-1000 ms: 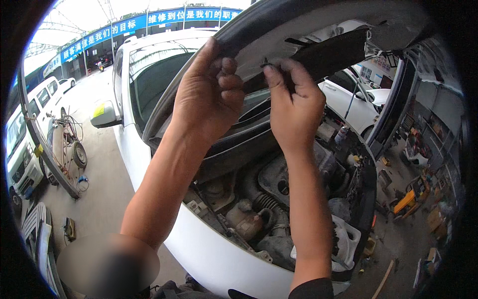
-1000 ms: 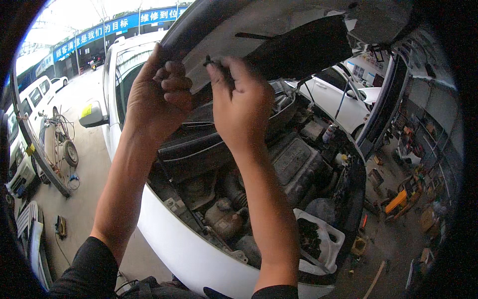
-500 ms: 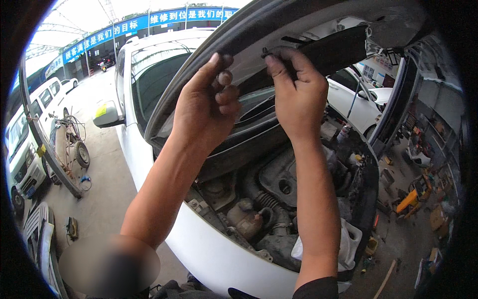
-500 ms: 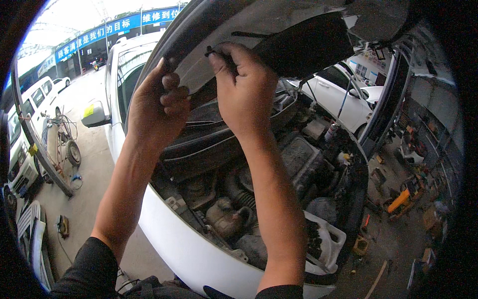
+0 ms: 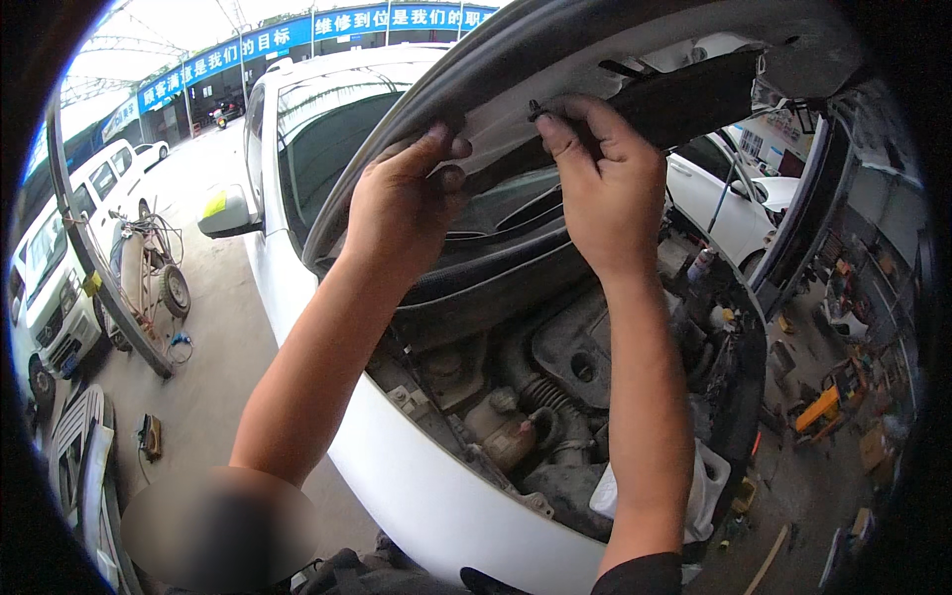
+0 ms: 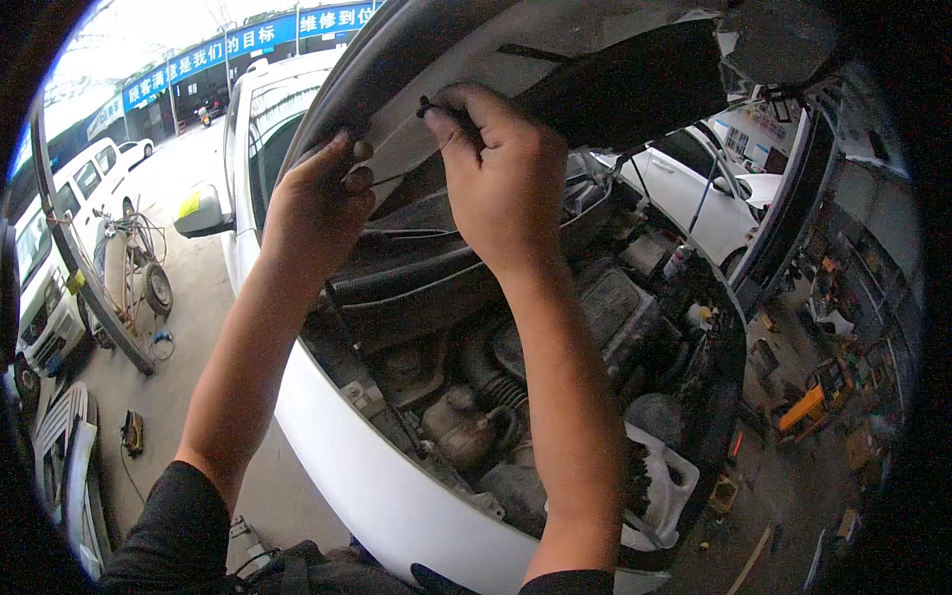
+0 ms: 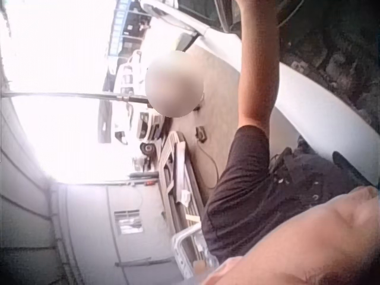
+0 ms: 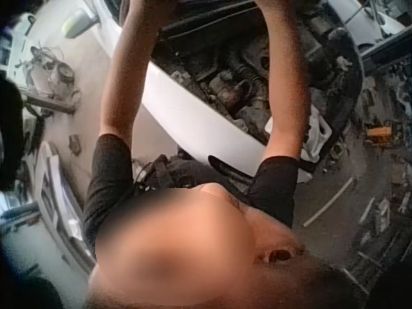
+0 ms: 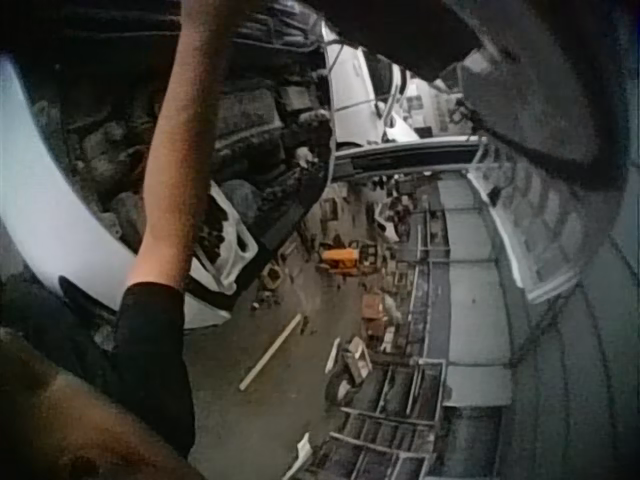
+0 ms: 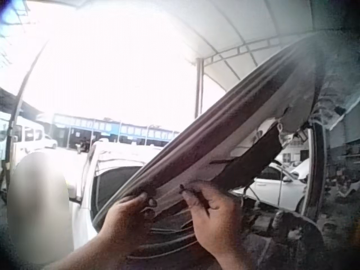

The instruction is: The person installs a long rubber seal along the inner edge of a white car's open hood. They repeatedly reach into a white plastic container to retrieve small fasteners and press them into place along the seal. The person works along the entire length of the hood edge, securing the seal in place.

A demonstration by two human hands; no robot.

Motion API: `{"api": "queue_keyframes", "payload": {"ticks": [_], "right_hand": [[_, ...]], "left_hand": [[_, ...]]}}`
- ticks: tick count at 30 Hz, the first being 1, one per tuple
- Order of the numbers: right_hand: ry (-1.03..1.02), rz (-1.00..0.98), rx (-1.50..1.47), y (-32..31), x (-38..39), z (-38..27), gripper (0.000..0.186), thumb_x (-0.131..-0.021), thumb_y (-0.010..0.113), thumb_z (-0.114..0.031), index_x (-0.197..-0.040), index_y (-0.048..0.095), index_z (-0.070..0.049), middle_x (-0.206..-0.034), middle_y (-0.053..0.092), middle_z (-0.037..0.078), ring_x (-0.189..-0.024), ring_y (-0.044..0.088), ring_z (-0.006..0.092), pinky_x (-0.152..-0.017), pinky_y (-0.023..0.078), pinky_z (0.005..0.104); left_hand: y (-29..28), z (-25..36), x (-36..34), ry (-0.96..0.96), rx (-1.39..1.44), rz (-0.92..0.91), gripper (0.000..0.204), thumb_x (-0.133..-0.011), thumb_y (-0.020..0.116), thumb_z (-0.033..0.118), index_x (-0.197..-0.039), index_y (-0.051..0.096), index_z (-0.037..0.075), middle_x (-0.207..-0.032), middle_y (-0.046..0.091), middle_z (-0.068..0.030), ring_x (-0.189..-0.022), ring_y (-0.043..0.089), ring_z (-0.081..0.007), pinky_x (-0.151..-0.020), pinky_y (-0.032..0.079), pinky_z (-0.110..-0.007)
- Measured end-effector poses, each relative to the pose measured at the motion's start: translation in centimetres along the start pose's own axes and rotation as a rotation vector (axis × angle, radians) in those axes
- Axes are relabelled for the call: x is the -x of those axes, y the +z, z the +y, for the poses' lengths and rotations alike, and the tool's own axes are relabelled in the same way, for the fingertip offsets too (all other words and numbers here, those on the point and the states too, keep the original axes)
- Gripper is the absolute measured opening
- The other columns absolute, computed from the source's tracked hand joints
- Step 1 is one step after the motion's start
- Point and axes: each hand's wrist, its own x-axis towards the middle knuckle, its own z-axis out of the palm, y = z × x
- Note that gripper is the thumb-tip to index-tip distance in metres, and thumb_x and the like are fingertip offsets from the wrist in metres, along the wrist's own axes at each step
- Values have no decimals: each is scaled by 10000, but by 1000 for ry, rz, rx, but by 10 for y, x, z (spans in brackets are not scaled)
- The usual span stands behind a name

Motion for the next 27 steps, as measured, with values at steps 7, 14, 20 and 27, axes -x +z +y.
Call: {"api": "queue_keyframes", "payload": {"ticks": [7,14,20,27], "right_hand": [[16,8,13,-4,5,-3,88,-840,635,-96,-870,648,-14,-766,651,159,-675,652,295,-598,482,338],[77,-10,42,-9,14,0,98,-833,641,-96,-886,655,-15,-788,659,156,-716,652,308,-628,486,349],[37,-18,34,-12,11,1,103,-833,644,-101,-882,655,-11,-799,657,161,-731,649,316,-635,485,355],[65,-35,22,-13,13,-5,100,-835,639,-98,-878,651,-8,-803,660,157,-736,648,317,-639,484,360]], "left_hand": [[16,-11,4,1,-72,93,258,-856,669,203,-1031,556,51,-827,608,-45,-620,515,-108,-507,375,-222],[25,-27,-4,275,-132,168,224,-878,663,249,-917,620,33,-703,602,-48,-540,517,-105,-468,366,-226],[23,-44,-15,379,-166,145,264,-886,653,287,-863,612,26,-653,569,-31,-502,497,-96,-431,366,-237],[20,-40,-13,406,-179,143,263,-904,627,270,-875,617,9,-607,541,-23,-492,493,-100,-431,364,-240]]}}
